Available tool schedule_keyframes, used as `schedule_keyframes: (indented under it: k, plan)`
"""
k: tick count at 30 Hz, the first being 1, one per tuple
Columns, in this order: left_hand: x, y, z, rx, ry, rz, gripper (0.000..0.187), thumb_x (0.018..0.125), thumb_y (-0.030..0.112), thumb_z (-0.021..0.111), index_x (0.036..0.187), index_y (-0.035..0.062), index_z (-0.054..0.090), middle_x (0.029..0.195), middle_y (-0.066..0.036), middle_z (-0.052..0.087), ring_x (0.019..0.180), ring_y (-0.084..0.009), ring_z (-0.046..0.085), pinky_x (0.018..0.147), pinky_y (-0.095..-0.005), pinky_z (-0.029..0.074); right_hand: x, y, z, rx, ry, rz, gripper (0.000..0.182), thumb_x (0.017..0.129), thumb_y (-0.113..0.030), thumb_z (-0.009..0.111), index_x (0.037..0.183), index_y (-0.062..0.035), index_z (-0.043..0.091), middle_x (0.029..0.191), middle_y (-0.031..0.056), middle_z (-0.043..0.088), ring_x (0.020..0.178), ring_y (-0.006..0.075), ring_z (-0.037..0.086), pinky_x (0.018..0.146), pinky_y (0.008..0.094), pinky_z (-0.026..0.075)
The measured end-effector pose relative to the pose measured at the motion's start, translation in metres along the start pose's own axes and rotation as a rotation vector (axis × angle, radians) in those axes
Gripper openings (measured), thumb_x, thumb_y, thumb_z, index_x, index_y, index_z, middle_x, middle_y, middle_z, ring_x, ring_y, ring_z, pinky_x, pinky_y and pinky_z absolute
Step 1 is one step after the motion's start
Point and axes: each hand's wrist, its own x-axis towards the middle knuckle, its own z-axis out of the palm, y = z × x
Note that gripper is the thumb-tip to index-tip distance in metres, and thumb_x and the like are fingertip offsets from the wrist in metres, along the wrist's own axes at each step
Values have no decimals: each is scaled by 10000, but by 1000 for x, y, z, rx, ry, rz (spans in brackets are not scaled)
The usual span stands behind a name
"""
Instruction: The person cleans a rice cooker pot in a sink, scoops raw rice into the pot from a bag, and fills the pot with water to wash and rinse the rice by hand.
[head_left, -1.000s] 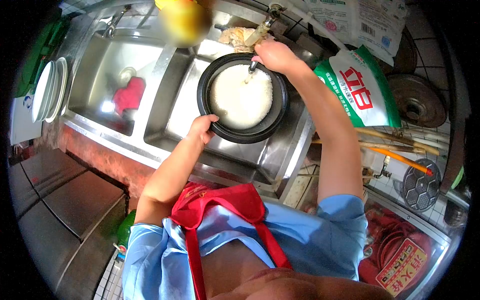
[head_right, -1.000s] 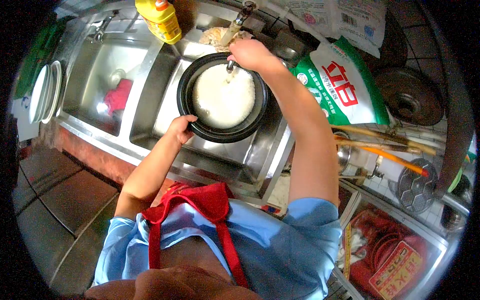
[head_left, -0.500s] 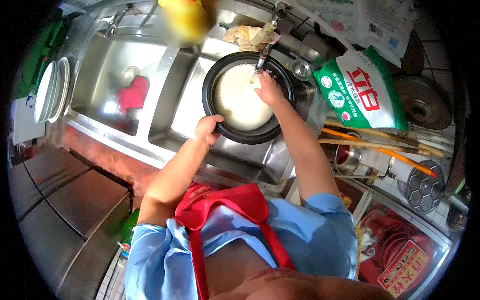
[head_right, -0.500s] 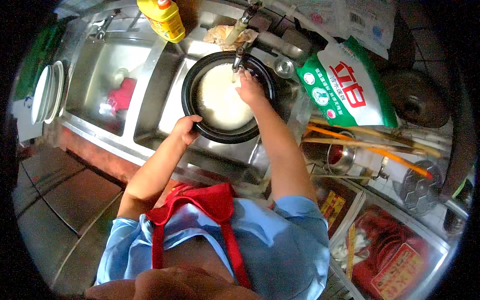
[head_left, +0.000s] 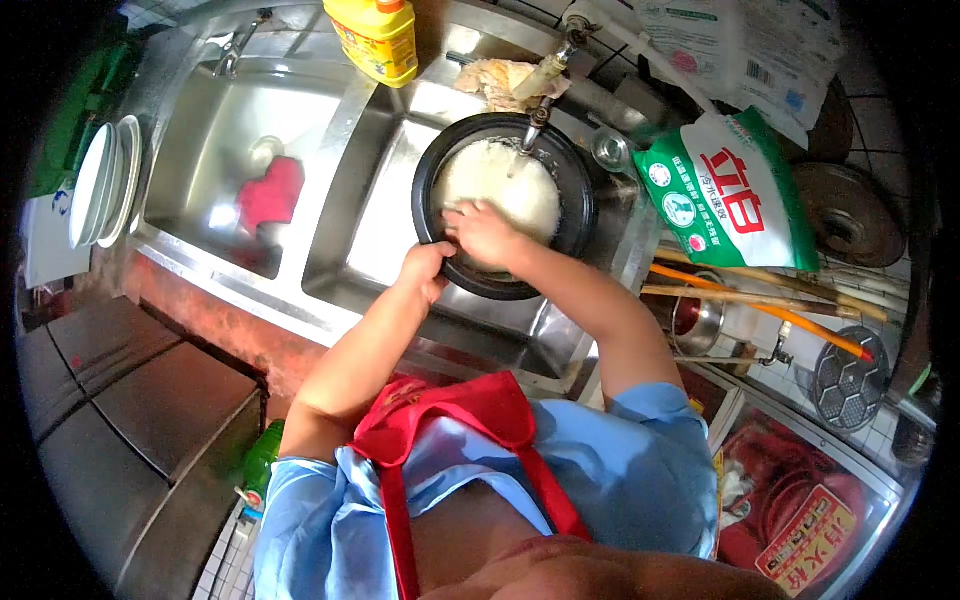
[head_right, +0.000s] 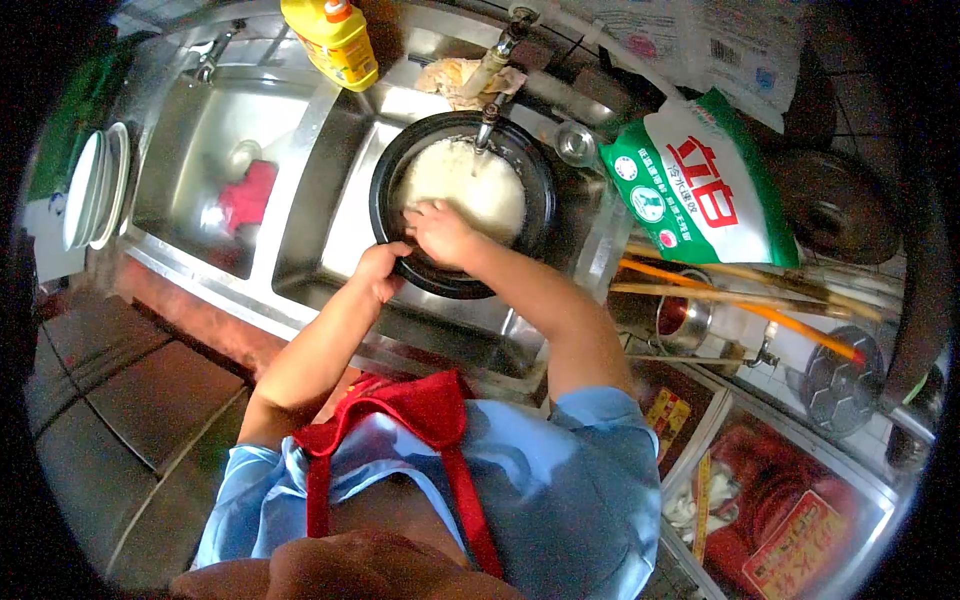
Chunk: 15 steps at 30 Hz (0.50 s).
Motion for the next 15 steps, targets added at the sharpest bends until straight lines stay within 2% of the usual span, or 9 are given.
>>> schedule_keyframes:
  k: [1,4,5,6,8,11,14,15]
  plan:
    - [2,-1,-1,-2,-18,14,236,751,33,524,984,-8,522,872,-89,589,743,-227,573,672,-332,491,9,13,12,-115,86,-127,173,765,-232,490,822,-188,648,1082,-1,539,1111,213,451,1010,468,254]
    - [-2,1,3,24,66,-15,225,749,39,527,971,3,528,859,-80,588,735,-219,573,659,-336,486,30,43,-5,-245,10,-327,168,755,-246,498,829,-202,642,1054,6,553,1107,198,455,1048,462,216]
    - [-17,9,11,85,89,-10,215,748,39,526,960,8,532,847,-73,585,730,-220,570,643,-344,482,35,55,-5,-237,-4,-315,165,754,-250,498,835,-211,636,1060,1,563,1131,196,442,1077,451,169]
    - [-15,9,11,80,90,-9,213,748,39,527,958,11,532,845,-72,583,727,-222,569,639,-343,481,36,64,-6,-175,90,-299,191,766,-245,496,887,-209,639,1105,-4,548,1162,191,421,1081,449,152]
    - [-12,7,9,66,94,-11,209,747,40,528,954,17,534,841,-71,581,721,-228,567,630,-342,480,34,78,-11,-156,87,-191,214,801,-248,482,938,-204,640,1167,1,524,1186,185,402,1082,440,143]
    - [-10,10,7,51,98,16,199,756,43,527,951,-1,529,839,-79,581,730,-235,573,660,-345,491,23,100,-3,-220,139,-48,272,782,-211,491,1035,-216,590,1282,11,432,1217,185,363,1060,451,182]
    - [6,8,-3,-39,30,12,199,770,44,524,955,-27,522,847,-101,582,745,-247,579,691,-363,502,3,130,26,-105,54,180,333,792,-176,475,1113,-202,557,1317,24,398,1230,181,344,1022,456,248]
    - [4,10,-1,-60,39,2,200,774,44,521,958,-34,520,849,-108,582,749,-253,580,699,-370,502,-8,115,-6,-141,-119,282,386,790,-173,480,1172,-192,525,1334,34,374,1248,210,316,988,460,292]
